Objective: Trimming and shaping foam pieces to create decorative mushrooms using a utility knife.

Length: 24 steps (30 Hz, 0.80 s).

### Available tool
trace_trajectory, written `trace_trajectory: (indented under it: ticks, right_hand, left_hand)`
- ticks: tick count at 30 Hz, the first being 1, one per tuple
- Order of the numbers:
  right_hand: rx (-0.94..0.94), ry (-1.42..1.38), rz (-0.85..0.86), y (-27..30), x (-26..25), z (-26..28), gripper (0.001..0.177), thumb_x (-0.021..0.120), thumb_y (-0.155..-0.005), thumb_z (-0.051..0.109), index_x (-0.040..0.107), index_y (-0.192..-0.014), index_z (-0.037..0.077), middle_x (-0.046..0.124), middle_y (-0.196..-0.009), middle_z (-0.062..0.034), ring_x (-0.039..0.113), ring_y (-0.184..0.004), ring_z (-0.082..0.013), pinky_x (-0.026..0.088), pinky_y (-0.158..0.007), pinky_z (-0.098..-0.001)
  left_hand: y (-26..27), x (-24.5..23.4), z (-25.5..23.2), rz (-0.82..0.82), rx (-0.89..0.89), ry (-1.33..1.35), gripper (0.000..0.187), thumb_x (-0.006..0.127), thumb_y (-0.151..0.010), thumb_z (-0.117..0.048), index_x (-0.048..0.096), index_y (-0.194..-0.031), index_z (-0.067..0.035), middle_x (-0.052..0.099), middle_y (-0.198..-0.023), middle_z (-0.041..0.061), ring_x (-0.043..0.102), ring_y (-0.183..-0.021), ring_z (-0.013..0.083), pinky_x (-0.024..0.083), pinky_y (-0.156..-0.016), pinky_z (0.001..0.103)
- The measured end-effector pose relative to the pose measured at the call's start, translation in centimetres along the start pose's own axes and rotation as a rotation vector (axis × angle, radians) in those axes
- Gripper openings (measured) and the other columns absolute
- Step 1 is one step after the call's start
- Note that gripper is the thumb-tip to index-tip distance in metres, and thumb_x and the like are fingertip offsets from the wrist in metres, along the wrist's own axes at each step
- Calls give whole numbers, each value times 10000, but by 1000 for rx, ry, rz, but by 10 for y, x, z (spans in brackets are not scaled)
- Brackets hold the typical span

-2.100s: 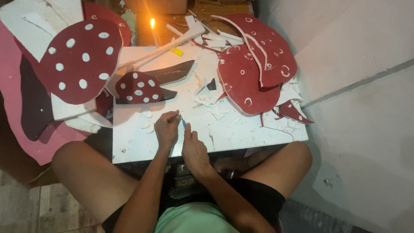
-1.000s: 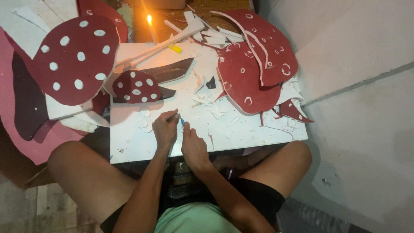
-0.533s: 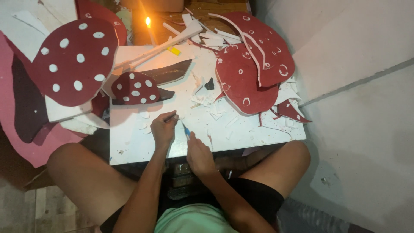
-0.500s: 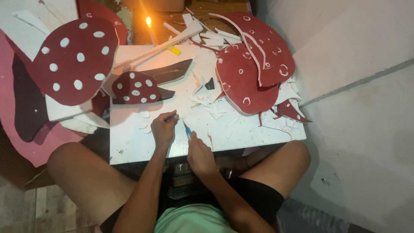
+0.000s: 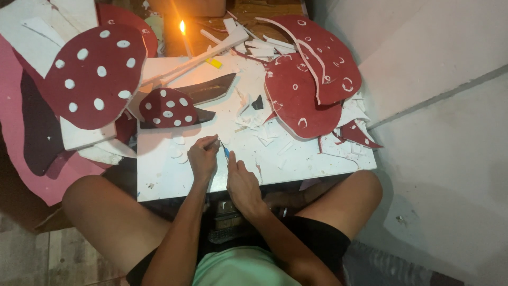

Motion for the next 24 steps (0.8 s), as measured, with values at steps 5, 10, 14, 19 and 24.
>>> trace_trajectory:
  ticks: [5,10,14,19,24]
  right_hand:
    - [2,15,-4,-1,8,-1,514,386,-973,46,338,-1466,-91,601,-961,-206,694,-681,-474,575,-556,-562]
    - [16,15,-10,-2,14,-1,515,395,-980,62,331,-1467,-95,587,-963,-208,686,-669,-488,565,-543,-575]
    - [25,31,9,-5,14,1,517,395,-974,45,328,-1469,-91,576,-985,-209,684,-676,-492,569,-549,-574]
    - [52,28,61,-10,16,0,529,389,-958,33,317,-1468,-84,567,-998,-201,682,-675,-499,566,-547,-578]
    - [60,12,69,-17,25,-5,512,386,-967,38,318,-1462,-77,559,-1006,-204,680,-690,-514,565,-555,-587]
  left_hand:
    - [-1,0,5,-2,-19,40,240,701,-898,-3,719,-1138,-16,691,-1115,230,712,-938,330,619,-735,334]
    - [0,0,2,-1,-10,51,241,702,-891,15,715,-1131,0,684,-1119,245,706,-947,349,623,-739,343]
    - [0,-1,-3,5,-18,36,228,694,-897,11,716,-1124,4,683,-1118,246,709,-938,332,627,-739,332]
    - [1,-1,-4,-2,-63,45,215,696,-888,14,721,-1101,12,685,-1117,243,711,-924,326,628,-736,323]
    - [-4,0,3,2,-79,18,217,690,-887,26,726,-1101,4,688,-1113,238,714,-915,313,628,-732,308]
Point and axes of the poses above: each hand's wrist, its own y-axis away from the middle knuckle, its own x-axis out of the palm, z = x × y, the point moved 10 cm from there along -y, towards the middle knuckle
